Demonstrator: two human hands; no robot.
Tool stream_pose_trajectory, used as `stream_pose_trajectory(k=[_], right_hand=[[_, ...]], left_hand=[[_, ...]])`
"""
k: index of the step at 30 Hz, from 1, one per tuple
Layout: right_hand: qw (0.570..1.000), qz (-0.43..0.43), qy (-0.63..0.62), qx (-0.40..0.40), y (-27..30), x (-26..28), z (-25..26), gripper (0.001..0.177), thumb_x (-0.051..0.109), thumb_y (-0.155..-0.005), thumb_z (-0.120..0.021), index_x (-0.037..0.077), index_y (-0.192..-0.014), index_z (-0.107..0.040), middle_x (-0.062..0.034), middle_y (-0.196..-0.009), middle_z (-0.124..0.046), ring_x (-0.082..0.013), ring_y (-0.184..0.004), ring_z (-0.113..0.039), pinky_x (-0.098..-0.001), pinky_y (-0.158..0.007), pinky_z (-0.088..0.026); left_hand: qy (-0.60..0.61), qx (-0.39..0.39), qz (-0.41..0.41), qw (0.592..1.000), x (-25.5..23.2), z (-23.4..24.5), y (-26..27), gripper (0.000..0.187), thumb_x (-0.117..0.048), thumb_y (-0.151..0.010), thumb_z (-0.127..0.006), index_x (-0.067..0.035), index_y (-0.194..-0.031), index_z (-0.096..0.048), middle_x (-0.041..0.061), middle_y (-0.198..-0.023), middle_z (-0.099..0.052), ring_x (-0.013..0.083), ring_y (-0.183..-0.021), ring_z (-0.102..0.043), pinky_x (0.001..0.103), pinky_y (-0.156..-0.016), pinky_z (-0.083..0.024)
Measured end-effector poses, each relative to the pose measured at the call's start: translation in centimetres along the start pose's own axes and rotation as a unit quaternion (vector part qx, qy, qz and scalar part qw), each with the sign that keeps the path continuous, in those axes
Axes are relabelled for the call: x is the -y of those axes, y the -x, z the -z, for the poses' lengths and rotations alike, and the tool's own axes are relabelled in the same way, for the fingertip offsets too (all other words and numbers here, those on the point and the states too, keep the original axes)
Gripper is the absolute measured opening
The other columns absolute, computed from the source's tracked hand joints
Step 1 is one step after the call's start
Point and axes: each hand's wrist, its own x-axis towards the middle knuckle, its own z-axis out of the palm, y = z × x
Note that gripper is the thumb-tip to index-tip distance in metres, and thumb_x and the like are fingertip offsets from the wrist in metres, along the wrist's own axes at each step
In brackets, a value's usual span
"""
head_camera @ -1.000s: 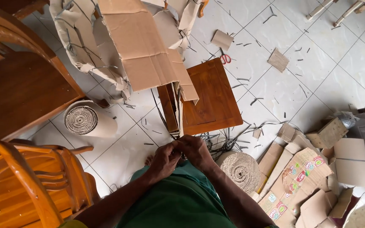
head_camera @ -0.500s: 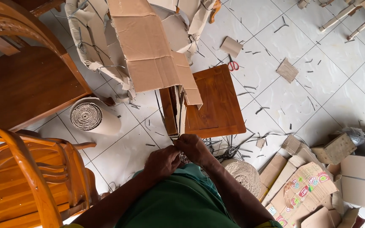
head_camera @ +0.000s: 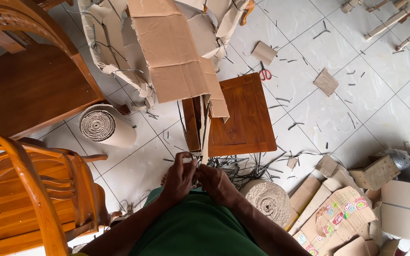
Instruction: A person is wrapping a wooden chair with cardboard and securing it with plastic ties to prepare it for transport.
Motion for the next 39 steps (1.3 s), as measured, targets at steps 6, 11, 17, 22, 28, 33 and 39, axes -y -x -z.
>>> stream_pose_trajectory(k=[6, 11, 17, 22, 28, 33, 39], right_hand=[[0.999, 0.025, 0.005, 0.034, -0.2, -0.8, 0.6, 0.024, 0.023, -0.103, -0.057, 0.011, -0.083, -0.063, -0.0119, -0.059, -0.065, -0.0319, -0.058, -0.066, -0.0399, -0.056, -0.052], [0.998, -0.009, 0.058, 0.008, -0.8, -0.7, 0.9, 0.014, 0.021, -0.098, -0.058, 0.012, -0.089, -0.063, -0.0184, -0.071, -0.069, -0.0461, -0.071, -0.067, -0.0495, -0.06, -0.05], [0.99, -0.048, 0.104, -0.081, -1.2, -2.8, 0.2, 0.014, 0.026, -0.098, -0.059, 0.018, -0.098, -0.071, -0.0174, -0.081, -0.071, -0.0464, -0.079, -0.07, -0.0525, -0.065, -0.055], [0.967, 0.079, 0.166, -0.174, -1.0, -0.3, 1.1, 0.021, 0.014, -0.098, -0.058, 0.021, -0.11, -0.074, -0.0104, -0.091, -0.074, -0.0379, -0.078, -0.073, -0.0459, -0.064, -0.059], [0.927, 0.191, 0.23, -0.228, -1.4, -0.7, 0.8, 0.022, 0.01, -0.096, -0.062, 0.021, -0.109, -0.076, -0.0038, -0.094, -0.075, -0.0298, -0.081, -0.074, -0.0395, -0.065, -0.061], [0.914, 0.23, 0.249, -0.224, -1.7, 0.4, 0.6, 0.025, 0.01, -0.1, -0.056, 0.02, -0.113, -0.075, -0.0031, -0.094, -0.074, -0.0294, -0.082, -0.073, -0.0385, -0.067, -0.059], [0.891, 0.237, 0.319, -0.22, -1.4, -0.1, 0.5, 0.028, 0.009, -0.098, -0.056, 0.017, -0.119, -0.072, -0.0069, -0.082, -0.07, -0.03, -0.077, -0.072, -0.0393, -0.064, -0.058]], left_hand=[[0.237, -0.056, 0.272, 0.931, -0.2, -1.0, -1.9, 0.024, -0.022, -0.097, -0.068, -0.003, -0.105, -0.079, 0.01, -0.054, -0.054, 0.0116, -0.048, -0.04, 0.029, -0.044, -0.027], [0.344, -0.052, 0.386, 0.854, -0.6, -1.1, -2.5, 0.028, -0.026, -0.095, -0.063, 0.0, -0.103, -0.07, 0.01, -0.066, -0.057, 0.0073, -0.039, -0.028, 0.023, -0.035, -0.019], [0.257, -0.091, 0.322, 0.907, 3.1, -2.6, -2.7, 0.024, -0.022, -0.09, -0.07, 0.0, -0.095, -0.078, 0.02, -0.07, -0.068, 0.0115, -0.046, -0.039, 0.026, -0.043, -0.027], [0.166, -0.075, 0.25, 0.951, 0.9, -1.9, -1.8, 0.02, -0.022, -0.095, -0.064, -0.007, -0.091, -0.077, 0.018, -0.074, -0.071, 0.0126, -0.062, -0.04, 0.031, -0.055, -0.029], [0.106, -0.068, 0.201, 0.971, 0.2, -1.5, -1.7, 0.027, -0.025, -0.099, -0.06, -0.008, -0.084, -0.075, 0.019, -0.075, -0.073, 0.0159, -0.064, -0.05, 0.034, -0.06, -0.038], [0.115, -0.086, 0.169, 0.975, 0.1, -1.8, -1.3, 0.025, -0.027, -0.101, -0.06, -0.012, -0.091, -0.077, 0.017, -0.09, -0.075, 0.0245, -0.08, -0.065, 0.04, -0.075, -0.048], [0.081, -0.158, 0.15, 0.973, 0.7, -3.0, -0.4, 0.024, -0.024, -0.101, -0.059, -0.009, -0.096, -0.077, 0.02, -0.085, -0.074, 0.0304, -0.078, -0.072, 0.043, -0.076, -0.051]])
